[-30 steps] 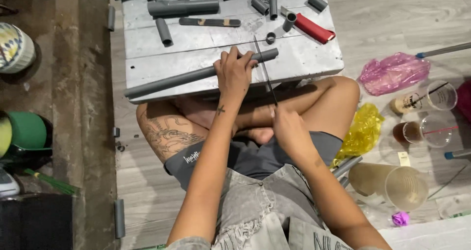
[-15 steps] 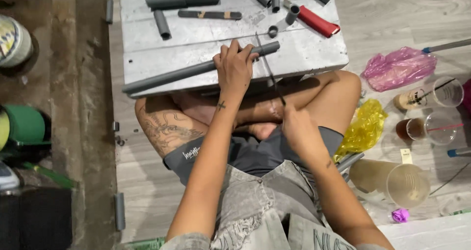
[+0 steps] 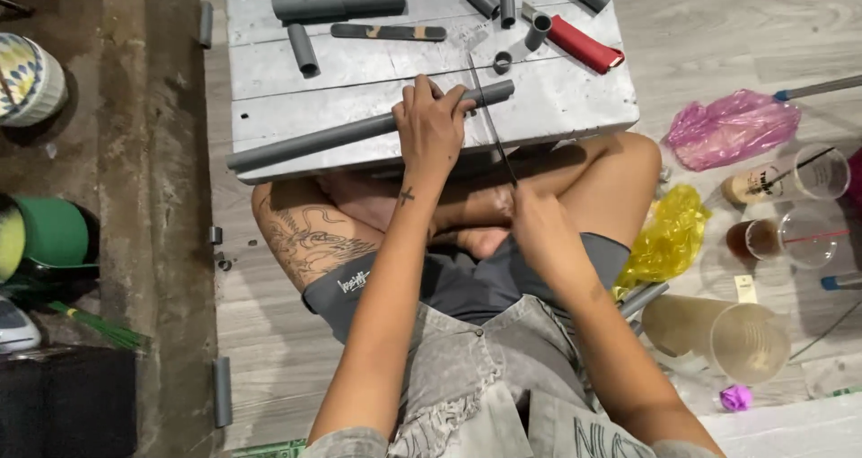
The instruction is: Deburring the edges of PVC pipe segments and fittings using a hand tool
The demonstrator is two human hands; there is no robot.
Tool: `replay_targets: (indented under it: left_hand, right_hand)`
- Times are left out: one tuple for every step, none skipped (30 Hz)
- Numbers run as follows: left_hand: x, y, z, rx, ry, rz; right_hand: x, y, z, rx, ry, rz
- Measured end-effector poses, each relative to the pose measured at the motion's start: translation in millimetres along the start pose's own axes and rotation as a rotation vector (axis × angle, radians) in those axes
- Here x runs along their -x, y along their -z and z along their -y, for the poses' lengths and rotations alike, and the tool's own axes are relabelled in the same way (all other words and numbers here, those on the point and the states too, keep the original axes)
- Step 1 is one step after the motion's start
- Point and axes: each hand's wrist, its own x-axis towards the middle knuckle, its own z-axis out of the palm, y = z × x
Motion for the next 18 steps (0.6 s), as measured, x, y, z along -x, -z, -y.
replay_targets:
  left_hand:
    - [2.1, 0.3, -2.0, 0.003, 0.006, -0.004]
    - [3.9, 2.3, -4.8, 0.039, 0.012, -0.009]
    - [-3.1, 5.6, -6.2, 0.07, 0.002, -0.023]
    - [-4.9, 5.0, -5.0, 0.067, -0.007, -0.035]
    - [-2.9, 4.0, -3.9, 0.05, 0.001, -0.025]
    - [-0.9, 1.6, -1.8, 0.034, 0.008, -0.015]
    - [0.6, 1.9, -0.2, 0.036, 0.009, -0.001]
    - [2.6, 1.5, 1.8, 0.022, 0.004, 0.0]
    - [-0.1, 0.1, 0.9, 0.011, 0.001, -0.013]
    - [2.9, 2.7, -3.7, 0.015, 0.004, -0.012]
    - [1.9, 8.8, -4.5, 0.042, -0.022, -0.001]
    - [0.4, 15.8, -6.2, 0.068, -0.048, 0.011]
    - [-1.4, 11.8, -4.3, 0.063, -0.057, 0.0]
    - [-3.7, 7.2, -2.4, 0.057, -0.053, -0.008]
    - [1.8, 0.7, 0.5, 0.054, -0.038, -0.004]
    - [2.4, -0.5, 0.1, 0.053, -0.037, -0.003]
    - [-0.1, -1.9, -0.8, 0.059, -0.036, -0.015]
    - [-2.7, -3.2, -1.9, 0.065, -0.035, -0.026]
  right_hand:
    - [-6.1, -7.7, -5.3, 0.006, 0.004, 0.002]
    - [-11.4, -13.8, -9.9, -0.029, -0.03, 0.012]
    - [-23.3, -18.1, -13.4, -0.071, -0.063, 0.005]
    - [-41.9, -19.4, -7.4, -0.071, -0.058, -0.01]
    - [-58.5, -21.4, -1.9, -0.05, -0.104, -0.007]
    - [-75.9, -24.7, 3.5, -0.03, -0.15, -0.004]
    - [-47.5, -18.9, 4.2, -0.033, -0.158, 0.006]
    - [-19.4, -13.5, 5.1, 0.003, -0.074, -0.019]
    - [5.4, -3.8, 2.6, 0.047, 0.019, -0.051]
    - [20.7, -0.5, -8.5, 0.051, 0.017, -0.048]
    - [31.8, 3.1, -16.1, 0.013, -0.076, 0.012]
    - [43.4, 7.9, -23.7, -0.026, -0.17, 0.071]
    - [45.2, 20.5, -22.3, -0.028, -0.166, 0.057]
    - [47.0, 32.8, -21.5, -0.004, -0.142, 0.074]
    - [53.1, 42.3, -20.4, 0.021, -0.122, 0.107]
    - [52.6, 47.0, -18.4, 0.02, -0.12, 0.108]
    - [51.3, 51.5, -16.5, 0.03, -0.13, 0.126]
    - [50.1, 56.3, -14.6, 0.04, -0.139, 0.144]
